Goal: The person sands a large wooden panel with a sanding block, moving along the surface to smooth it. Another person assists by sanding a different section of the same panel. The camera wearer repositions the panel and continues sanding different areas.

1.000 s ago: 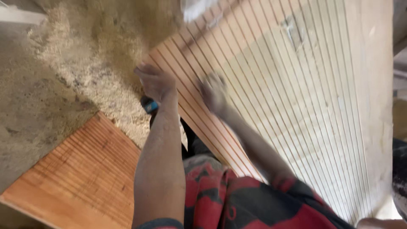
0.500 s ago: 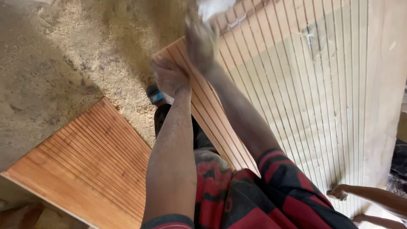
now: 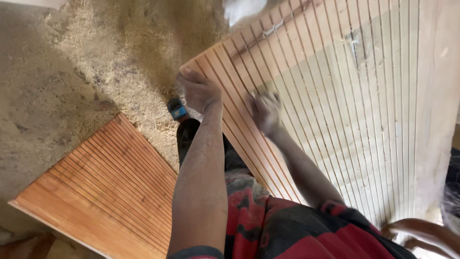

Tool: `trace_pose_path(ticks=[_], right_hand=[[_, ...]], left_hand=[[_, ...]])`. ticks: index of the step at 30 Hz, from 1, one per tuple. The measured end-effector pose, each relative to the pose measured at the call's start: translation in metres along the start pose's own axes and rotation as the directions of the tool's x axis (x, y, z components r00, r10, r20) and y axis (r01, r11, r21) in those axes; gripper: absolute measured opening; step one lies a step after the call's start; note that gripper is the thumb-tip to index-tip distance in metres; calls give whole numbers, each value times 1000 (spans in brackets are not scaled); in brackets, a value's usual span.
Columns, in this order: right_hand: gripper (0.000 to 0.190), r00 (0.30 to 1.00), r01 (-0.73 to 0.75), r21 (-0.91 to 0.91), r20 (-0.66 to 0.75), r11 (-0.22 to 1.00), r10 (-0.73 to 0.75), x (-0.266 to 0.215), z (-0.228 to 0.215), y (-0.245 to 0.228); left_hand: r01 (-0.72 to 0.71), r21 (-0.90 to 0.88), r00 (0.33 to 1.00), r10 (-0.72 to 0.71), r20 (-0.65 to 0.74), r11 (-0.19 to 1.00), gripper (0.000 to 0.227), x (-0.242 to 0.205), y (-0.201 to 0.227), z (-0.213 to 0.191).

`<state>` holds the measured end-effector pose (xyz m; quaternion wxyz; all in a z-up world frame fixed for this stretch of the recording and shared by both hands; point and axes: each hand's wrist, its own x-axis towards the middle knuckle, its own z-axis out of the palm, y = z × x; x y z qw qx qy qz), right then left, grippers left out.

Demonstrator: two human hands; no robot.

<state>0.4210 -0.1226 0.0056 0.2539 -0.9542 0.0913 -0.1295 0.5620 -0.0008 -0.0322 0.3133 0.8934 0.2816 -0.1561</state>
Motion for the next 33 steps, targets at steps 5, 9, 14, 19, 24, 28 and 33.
trace_pose_path(ticks=[5, 9, 14, 19, 24, 28, 33], right_hand=[[10, 999, 47, 142, -31, 989, -43, 149, 72, 12], [4, 992, 90, 92, -95, 992, -81, 131, 52, 5], [3, 998, 55, 61, 15, 997, -56, 24, -2, 3], [16, 999, 40, 85, -27, 996, -38, 57, 31, 11], [3, 998, -12, 223, 63, 975, -2, 135, 93, 23], [12, 999, 30, 41, -32, 999, -29, 87, 50, 12], [6, 1000, -5, -94, 0, 996, 5, 14, -2, -9]], left_hand=[[59, -13, 998, -59, -4, 998, 62, 0, 2, -1], [27, 21, 999, -28, 33, 999, 63, 2, 8, -4], [40, -85, 999, -42, -14, 996, 65, 6, 6, 5], [-81, 63, 992, 86, -92, 995, 61, 1, -5, 8], [105, -35, 993, -102, 57, 994, 64, -2, 2, -6], [-94, 17, 996, 94, 7, 995, 64, -6, 18, -9], [18, 12, 1000, -17, -23, 1000, 65, 1, 12, -6]])
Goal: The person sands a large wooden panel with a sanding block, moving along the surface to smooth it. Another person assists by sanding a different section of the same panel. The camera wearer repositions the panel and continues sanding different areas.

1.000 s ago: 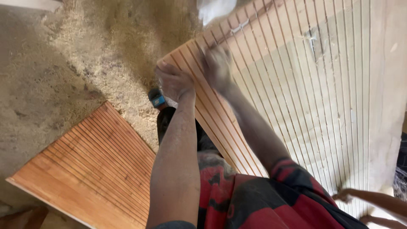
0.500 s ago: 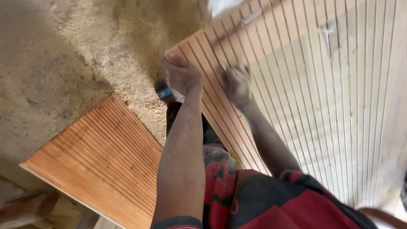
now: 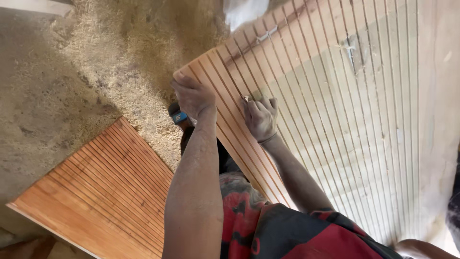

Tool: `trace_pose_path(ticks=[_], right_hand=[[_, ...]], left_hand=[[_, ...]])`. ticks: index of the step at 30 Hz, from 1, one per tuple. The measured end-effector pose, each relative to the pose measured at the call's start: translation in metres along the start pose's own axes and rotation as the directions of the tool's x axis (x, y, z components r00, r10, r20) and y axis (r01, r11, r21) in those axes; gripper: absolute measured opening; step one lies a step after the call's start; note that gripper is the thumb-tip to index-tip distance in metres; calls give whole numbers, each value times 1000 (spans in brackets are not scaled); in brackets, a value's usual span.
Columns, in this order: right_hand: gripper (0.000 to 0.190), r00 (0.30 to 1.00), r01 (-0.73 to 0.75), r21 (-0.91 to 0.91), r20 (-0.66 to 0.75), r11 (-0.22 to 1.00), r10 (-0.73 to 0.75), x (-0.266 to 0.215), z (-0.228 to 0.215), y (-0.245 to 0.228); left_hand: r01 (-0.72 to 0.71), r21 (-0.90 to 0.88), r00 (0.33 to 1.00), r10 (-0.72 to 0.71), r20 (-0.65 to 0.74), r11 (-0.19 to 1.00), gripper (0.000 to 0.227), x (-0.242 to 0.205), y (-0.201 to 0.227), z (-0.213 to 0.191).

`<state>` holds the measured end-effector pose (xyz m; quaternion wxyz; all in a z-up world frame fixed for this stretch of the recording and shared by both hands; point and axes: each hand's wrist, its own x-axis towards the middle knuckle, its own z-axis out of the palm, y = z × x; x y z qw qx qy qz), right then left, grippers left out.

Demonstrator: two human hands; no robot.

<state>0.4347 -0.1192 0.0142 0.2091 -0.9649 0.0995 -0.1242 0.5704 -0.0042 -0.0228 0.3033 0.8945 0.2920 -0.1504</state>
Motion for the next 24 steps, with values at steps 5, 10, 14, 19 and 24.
trace_pose_path(ticks=[5, 10, 14, 19, 24], right_hand=[[19, 999, -17, 63, -49, 998, 20, 75, 58, 14], [14, 999, 20, 114, -40, 993, -16, 105, 57, 16], [6, 998, -46, 90, 41, 995, 42, 42, -5, 1], [8, 1000, -21, -7, -1, 1000, 21, 20, -8, 5], [7, 995, 29, 97, -94, 995, -20, 79, 36, 15]], left_hand=[[-10, 3, 998, 10, 55, 1000, 66, 1, -4, 3], [54, -32, 997, -52, 63, 998, 66, -4, -6, 1], [14, -37, 1000, -14, -1, 999, 66, 4, 1, 4], [-37, 8, 999, 37, -10, 999, 65, 3, -7, 7], [-19, -12, 1000, 19, -2, 1000, 65, 1, -10, 10]])
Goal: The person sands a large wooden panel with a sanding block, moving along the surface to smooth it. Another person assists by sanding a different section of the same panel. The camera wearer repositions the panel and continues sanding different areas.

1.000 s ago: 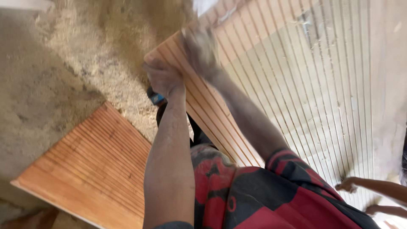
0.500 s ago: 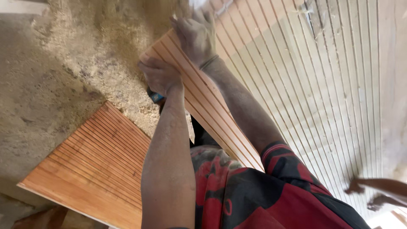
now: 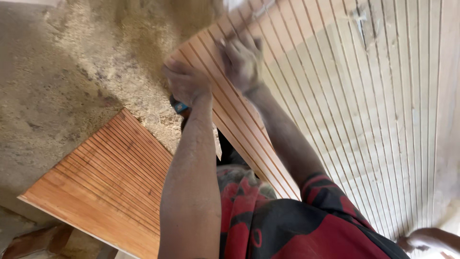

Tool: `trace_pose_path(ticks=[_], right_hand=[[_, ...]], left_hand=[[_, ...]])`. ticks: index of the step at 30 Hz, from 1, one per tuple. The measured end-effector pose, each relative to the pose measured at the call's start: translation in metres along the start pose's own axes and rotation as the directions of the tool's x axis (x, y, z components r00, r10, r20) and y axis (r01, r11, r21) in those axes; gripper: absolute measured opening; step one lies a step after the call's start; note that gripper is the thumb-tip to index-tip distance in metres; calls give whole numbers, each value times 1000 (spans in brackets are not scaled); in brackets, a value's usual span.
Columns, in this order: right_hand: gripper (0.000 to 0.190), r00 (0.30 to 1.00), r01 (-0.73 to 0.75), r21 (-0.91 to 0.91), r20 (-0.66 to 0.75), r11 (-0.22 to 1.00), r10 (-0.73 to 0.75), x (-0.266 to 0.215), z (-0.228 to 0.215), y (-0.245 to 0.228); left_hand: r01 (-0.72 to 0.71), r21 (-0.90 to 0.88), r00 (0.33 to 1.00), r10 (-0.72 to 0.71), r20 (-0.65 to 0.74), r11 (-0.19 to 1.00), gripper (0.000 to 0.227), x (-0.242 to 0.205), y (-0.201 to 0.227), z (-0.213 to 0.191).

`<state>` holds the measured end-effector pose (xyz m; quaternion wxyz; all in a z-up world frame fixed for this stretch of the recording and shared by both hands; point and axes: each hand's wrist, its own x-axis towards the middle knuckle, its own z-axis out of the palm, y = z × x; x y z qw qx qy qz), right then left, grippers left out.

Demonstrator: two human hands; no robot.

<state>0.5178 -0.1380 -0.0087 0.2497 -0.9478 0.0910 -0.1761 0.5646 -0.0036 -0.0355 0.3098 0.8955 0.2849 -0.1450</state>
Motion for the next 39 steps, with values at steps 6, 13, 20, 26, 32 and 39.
trace_pose_path(ticks=[6, 13, 20, 26, 32, 39], right_hand=[[6, 995, -68, 35, 78, 997, 65, -34, -39, -13], [10, 977, -155, -31, 143, 988, 157, -118, -72, -16], [17, 975, -180, 306, 181, 935, 129, 1, 24, 14], [40, 978, -54, 23, 202, 998, 48, -157, -47, 14], [15, 924, -118, -107, 352, 987, 149, -325, -169, -5], [20, 997, -82, 53, 4, 995, 82, -197, -67, 4]], left_hand=[[-21, -146, 1000, 18, -17, 989, 69, 4, -3, 1], [-38, -63, 998, 35, -53, 997, 73, 3, -5, 0], [-22, -45, 1000, 22, -11, 999, 71, 3, -10, 12], [-88, -55, 995, 84, -60, 995, 75, 15, -20, 17], [-65, -55, 998, 64, -28, 996, 76, 17, -28, 13], [-120, -35, 992, 118, -39, 992, 77, 22, -35, 20]])
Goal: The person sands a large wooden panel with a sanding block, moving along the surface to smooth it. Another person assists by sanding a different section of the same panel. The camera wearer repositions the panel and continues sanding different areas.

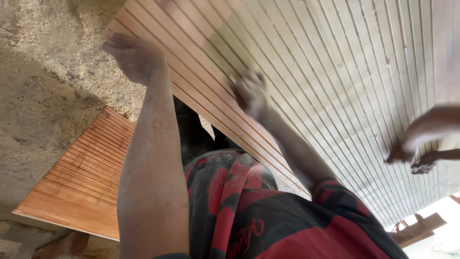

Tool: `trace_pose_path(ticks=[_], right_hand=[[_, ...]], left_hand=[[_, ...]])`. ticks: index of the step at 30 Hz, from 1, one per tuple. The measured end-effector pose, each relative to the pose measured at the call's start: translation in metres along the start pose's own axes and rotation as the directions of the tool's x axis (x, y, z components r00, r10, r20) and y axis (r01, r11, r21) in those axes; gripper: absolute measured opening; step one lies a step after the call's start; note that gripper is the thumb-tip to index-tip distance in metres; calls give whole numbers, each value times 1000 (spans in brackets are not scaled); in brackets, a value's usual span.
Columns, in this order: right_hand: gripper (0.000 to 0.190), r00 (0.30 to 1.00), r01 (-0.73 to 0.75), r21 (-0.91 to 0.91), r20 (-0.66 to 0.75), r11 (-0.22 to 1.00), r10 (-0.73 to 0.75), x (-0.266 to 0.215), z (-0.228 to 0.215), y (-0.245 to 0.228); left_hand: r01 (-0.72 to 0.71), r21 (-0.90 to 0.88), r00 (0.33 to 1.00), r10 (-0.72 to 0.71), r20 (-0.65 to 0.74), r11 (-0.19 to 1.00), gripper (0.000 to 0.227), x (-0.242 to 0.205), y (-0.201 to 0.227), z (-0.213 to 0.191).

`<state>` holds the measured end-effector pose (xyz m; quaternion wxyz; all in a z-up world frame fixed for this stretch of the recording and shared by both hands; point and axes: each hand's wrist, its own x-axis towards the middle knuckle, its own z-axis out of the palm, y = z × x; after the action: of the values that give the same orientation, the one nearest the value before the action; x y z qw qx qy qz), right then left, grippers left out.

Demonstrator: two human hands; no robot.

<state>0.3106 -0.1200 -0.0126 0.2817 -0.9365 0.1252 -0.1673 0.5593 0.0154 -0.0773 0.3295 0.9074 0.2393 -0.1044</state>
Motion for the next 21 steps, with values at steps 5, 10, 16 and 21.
trace_pose_path(ticks=[5, 10, 16, 21], right_hand=[[7, 987, -28, 53, 158, 998, 19, 39, 3, 1], [16, 989, -17, -11, 149, 1000, 19, -34, -65, -13], [16, 986, 77, 50, 147, 996, -84, 21, -15, 2], [35, 979, 89, 78, 177, 993, -102, 59, 24, 5]], left_hand=[[77, 34, 997, -77, -3, 996, 74, -3, 7, -2], [63, 42, 998, -64, 24, 997, 75, 1, 12, -10], [104, 60, 993, -107, 49, 993, 78, 4, 6, 4], [26, 122, 1000, -26, -2, 992, 77, 1, -8, -4]])
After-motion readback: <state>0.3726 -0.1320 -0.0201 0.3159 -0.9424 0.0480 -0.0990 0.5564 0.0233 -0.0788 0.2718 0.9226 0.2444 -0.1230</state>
